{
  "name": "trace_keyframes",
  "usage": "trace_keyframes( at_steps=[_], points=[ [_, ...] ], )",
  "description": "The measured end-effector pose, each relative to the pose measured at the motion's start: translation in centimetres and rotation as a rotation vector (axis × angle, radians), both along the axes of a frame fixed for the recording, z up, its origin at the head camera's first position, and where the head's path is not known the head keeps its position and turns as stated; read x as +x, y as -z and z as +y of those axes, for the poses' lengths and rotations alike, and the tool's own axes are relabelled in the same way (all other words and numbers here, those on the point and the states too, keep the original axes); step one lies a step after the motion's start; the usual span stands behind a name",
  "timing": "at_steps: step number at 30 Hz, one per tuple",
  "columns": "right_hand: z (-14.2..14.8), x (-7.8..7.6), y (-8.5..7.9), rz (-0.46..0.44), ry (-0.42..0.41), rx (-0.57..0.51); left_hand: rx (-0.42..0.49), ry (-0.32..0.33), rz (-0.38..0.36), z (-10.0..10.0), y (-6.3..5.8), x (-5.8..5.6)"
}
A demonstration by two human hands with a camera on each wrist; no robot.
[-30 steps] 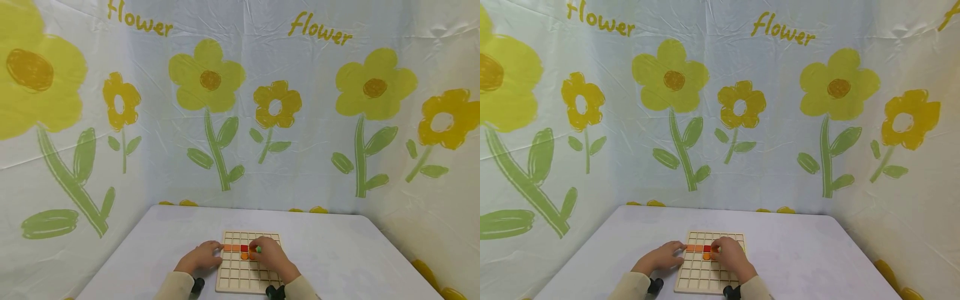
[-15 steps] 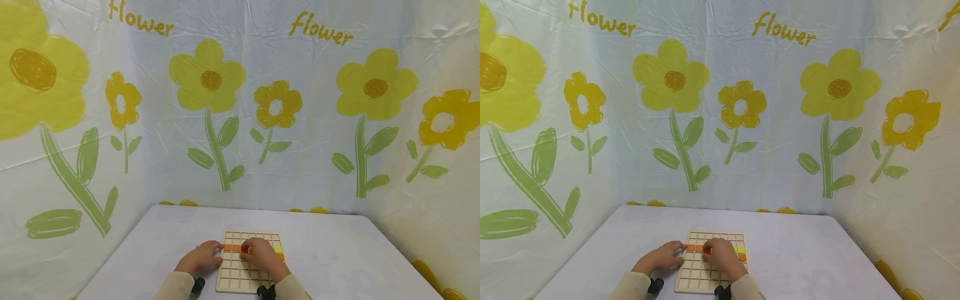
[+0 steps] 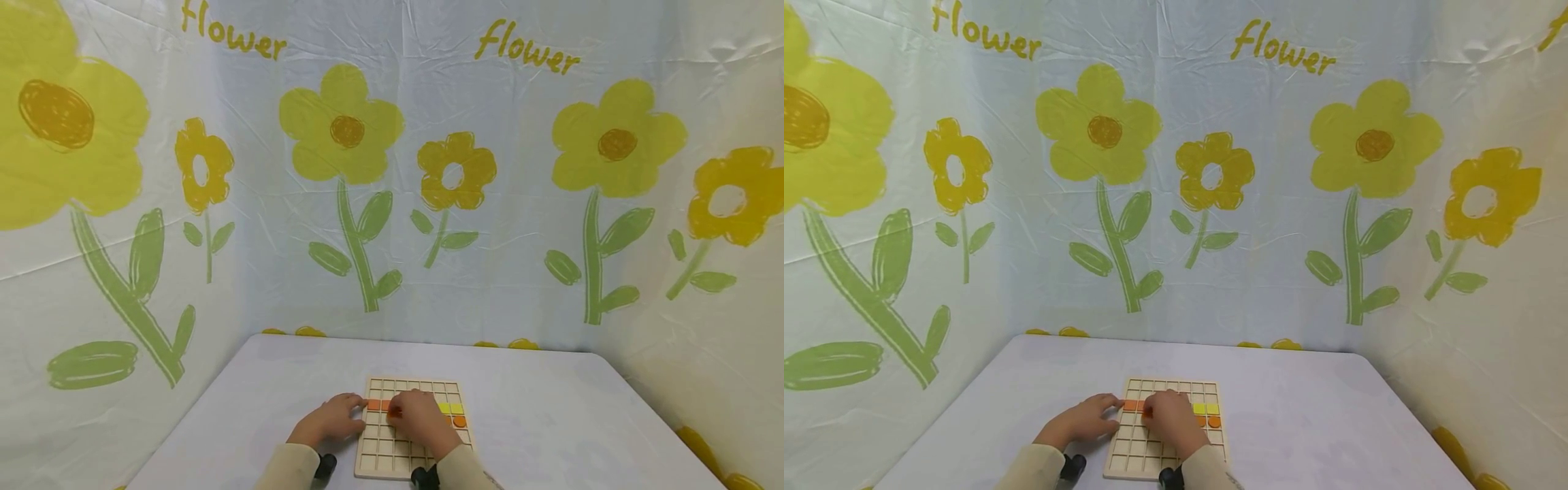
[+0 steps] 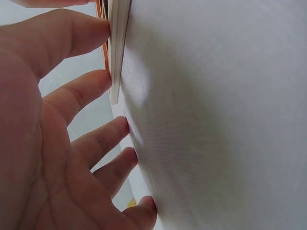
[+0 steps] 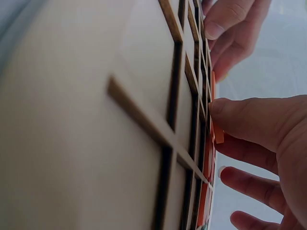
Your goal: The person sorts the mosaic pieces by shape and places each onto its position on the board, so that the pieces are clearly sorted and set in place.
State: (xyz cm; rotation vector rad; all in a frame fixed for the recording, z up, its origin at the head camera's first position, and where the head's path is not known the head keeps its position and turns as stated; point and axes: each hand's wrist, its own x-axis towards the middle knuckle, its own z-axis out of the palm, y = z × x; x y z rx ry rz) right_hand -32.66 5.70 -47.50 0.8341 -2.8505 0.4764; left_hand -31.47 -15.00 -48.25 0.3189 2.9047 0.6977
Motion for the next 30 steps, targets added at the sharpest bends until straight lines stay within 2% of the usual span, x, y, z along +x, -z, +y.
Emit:
trace_keyframes(
  at_steps=[12,20,30],
  points=[
    [-1.0,-0.1,0.0,0.039,0.004,0.032,0.009,0.012,0.005,0.1,-0.6,0.2],
    [-1.2,0.1,0.0,0.02,-0.016,0.007,0.001,0.014,0.007,0.0,-0.2,-0.1],
    [-1.3,0.4,0.2,-0.021,-0.009,-0.037,-0.001,0.006,0.005,0.0,-0.2,-0.1]
  ],
)
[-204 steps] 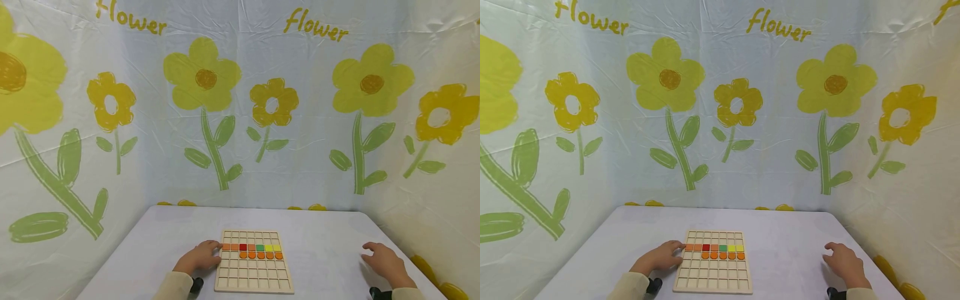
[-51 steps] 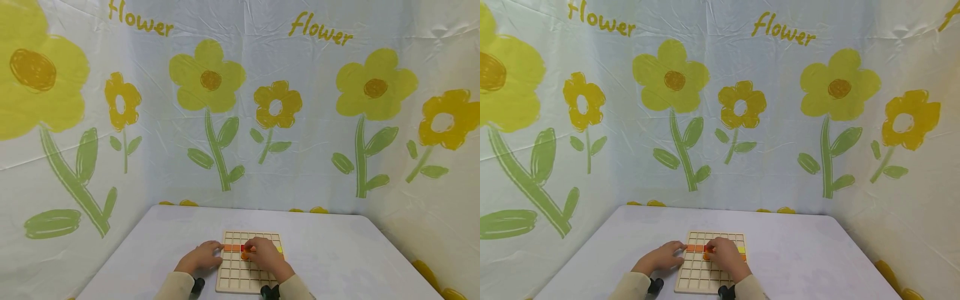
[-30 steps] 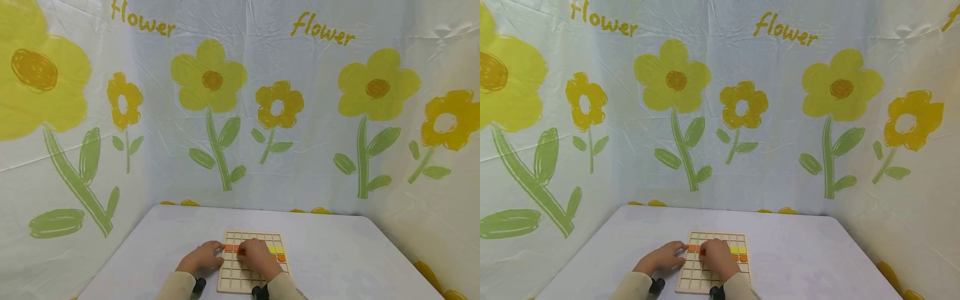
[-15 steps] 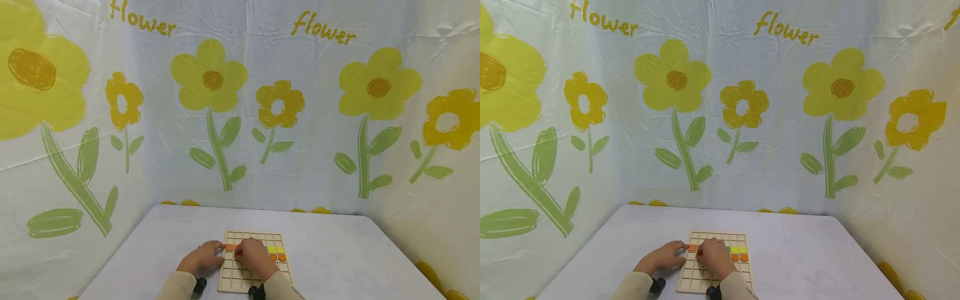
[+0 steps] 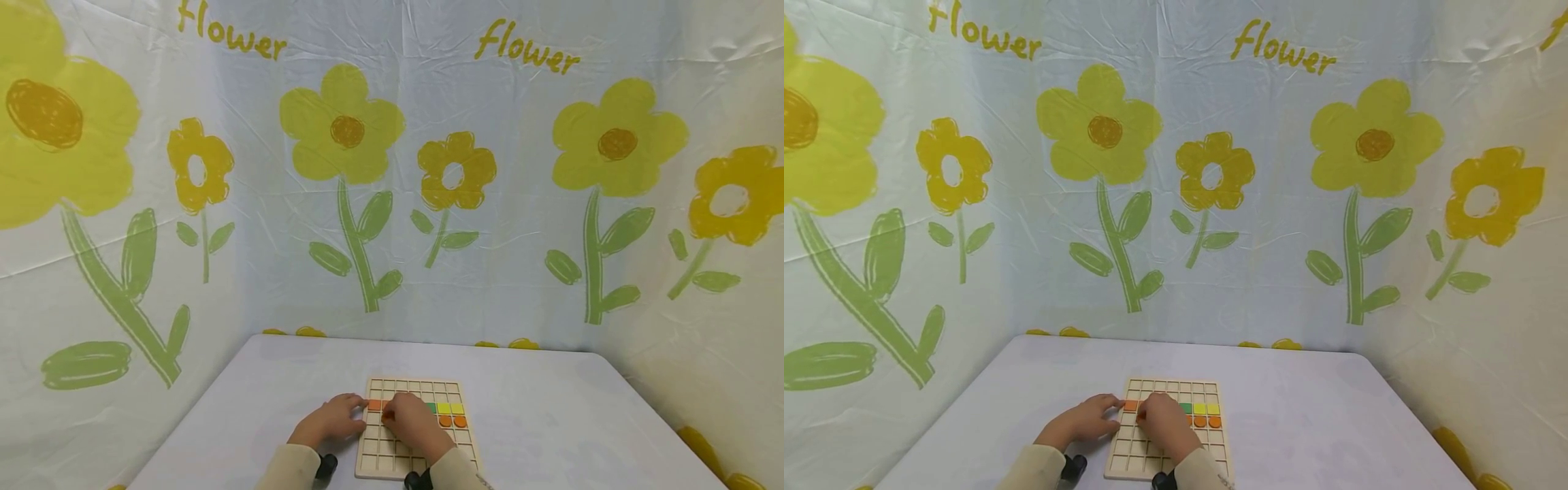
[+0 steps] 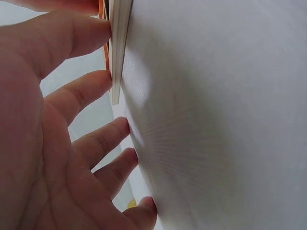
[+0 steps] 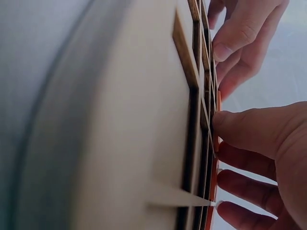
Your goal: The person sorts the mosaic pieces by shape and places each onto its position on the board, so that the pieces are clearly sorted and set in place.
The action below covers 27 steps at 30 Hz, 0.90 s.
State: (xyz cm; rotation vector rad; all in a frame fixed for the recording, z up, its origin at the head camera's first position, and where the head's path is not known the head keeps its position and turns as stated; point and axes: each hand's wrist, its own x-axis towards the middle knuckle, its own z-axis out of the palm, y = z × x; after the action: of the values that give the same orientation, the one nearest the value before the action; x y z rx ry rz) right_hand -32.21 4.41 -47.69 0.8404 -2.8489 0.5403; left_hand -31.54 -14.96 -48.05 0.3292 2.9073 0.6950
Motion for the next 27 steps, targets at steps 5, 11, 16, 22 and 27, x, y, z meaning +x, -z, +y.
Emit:
trace_keyframes(
  at_steps=[5,11,16,22,27],
  points=[
    [-0.1,0.3,-0.3,-0.002,0.003,0.001,0.003,-0.006,-0.004,0.0,0.0,0.0],
    [0.4,0.2,-0.6,0.008,0.002,0.017,-0.008,-0.008,-0.005,0.0,0.2,-0.1],
    [2.1,0.5,-1.7,0.029,0.005,0.028,-0.043,0.01,0.002,0.1,0.2,-0.3],
    [4.4,0.9,-3.7,0.119,-0.022,0.005,-0.077,-0.005,-0.019,0.0,-0.9,-0.3],
    [6.3,0.6,-5.2,0.223,0.016,0.03,-0.089,-0.044,-0.012,-0.2,-1.8,-0.2]
  ],
)
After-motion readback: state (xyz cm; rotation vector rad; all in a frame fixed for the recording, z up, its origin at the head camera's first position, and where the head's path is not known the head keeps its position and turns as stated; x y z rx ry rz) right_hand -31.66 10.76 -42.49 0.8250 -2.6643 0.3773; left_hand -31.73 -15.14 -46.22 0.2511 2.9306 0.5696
